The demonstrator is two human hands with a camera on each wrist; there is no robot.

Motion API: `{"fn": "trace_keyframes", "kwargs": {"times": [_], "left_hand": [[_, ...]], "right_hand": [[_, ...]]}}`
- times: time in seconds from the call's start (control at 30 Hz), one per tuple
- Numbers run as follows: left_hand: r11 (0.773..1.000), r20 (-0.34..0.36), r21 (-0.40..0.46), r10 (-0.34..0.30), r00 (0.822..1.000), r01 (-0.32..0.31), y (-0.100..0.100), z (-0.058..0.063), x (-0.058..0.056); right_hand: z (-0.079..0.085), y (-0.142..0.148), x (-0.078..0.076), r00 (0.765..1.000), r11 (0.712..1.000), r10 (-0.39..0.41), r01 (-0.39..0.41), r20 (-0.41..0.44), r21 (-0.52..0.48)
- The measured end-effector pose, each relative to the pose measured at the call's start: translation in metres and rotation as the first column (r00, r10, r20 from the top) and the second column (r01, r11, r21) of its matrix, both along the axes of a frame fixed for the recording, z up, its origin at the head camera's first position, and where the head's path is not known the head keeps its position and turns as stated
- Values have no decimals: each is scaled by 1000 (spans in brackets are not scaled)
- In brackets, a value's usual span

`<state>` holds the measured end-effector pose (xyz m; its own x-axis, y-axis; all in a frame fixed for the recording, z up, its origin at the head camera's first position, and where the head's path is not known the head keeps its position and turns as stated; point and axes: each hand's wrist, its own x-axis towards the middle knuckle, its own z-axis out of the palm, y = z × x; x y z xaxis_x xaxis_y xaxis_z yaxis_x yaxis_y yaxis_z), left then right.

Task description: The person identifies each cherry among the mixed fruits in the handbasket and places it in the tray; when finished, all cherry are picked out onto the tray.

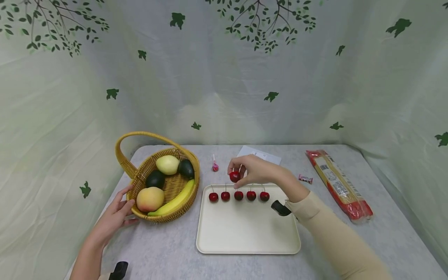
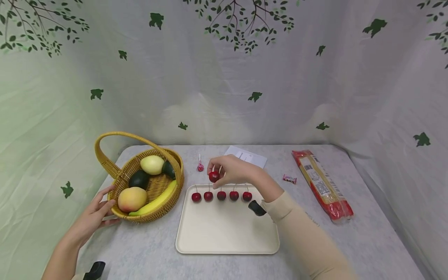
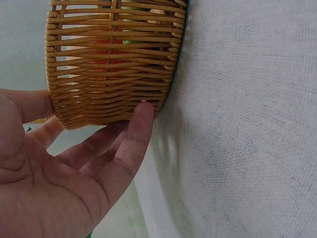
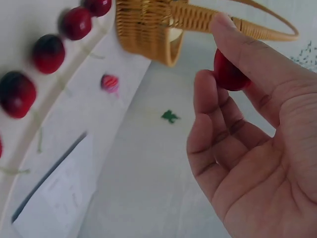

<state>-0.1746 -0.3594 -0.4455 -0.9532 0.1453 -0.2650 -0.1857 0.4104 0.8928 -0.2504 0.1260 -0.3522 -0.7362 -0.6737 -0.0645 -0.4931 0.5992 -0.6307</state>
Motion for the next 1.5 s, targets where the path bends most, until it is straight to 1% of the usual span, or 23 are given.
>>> {"fn": "trace_keyframes", "kwargs": {"times": [0.13, 0.33, 0.43, 0.53, 0.6, 0.73, 0.87, 0.97, 1.07, 1.13, 1.3, 1.4, 1.5], "left_hand": [[1000, -1, -2, 2, 1000, -2, 0, 0, 0], [1000, -1, -6, 1, 1000, -1, 0, 1, -1], [1000, 0, -7, 0, 1000, 0, 0, 1, 0], [1000, 0, -5, -2, 1000, 2, 0, 2, 0], [1000, -3, -8, -3, 1000, 3, 0, 2, 0], [1000, -6, -15, 0, 1000, 0, -1, 2, 0], [1000, -5, -14, -2, 1000, 2, -1, 1, 0], [1000, -7, -10, -6, 1000, 6, 0, 2, 0], [1000, -9, -10, -5, 1000, 5, 0, 2, 1], [1000, -11, -11, -4, 1000, 4, 0, 2, 1], [1000, -11, -10, -4, 1000, 4, 0, 1, 1], [1000, -8, -7, -5, 1000, 4, 1, 1, 1], [1000, -9, -4, -4, 1000, 4, 1, 1, 1]], "right_hand": [[-8, 20, 4, 997, 997, -78, 78, -29, -1], [-23, 49, 9, 982, 984, -175, 177, -64, 22], [-34, 64, 11, 970, 971, -235, 237, -66, 32], [-43, 77, 14, 951, 951, -303, 305, -56, 39], [-48, 86, 16, 941, 940, -335, 337, -54, 45], [-60, 100, 19, 927, 924, -374, 376, -41, 73], [-71, 111, 21, 920, 915, -392, 391, -5, 102], [-80, 116, 22, 921, 917, -388, 383, 31, 107], [-87, 117, 22, 929, 927, -367, 360, 56, 105], [-92, 116, 22, 929, 929, -363, 356, 75, 98], [-101, 113, 23, 918, 925, -377, 367, 120, 98], [-104, 111, 24, 918, 925, -375, 363, 128, 110], [-107, 109, 24, 925, 929, -363, 350, 114, 121]]}}
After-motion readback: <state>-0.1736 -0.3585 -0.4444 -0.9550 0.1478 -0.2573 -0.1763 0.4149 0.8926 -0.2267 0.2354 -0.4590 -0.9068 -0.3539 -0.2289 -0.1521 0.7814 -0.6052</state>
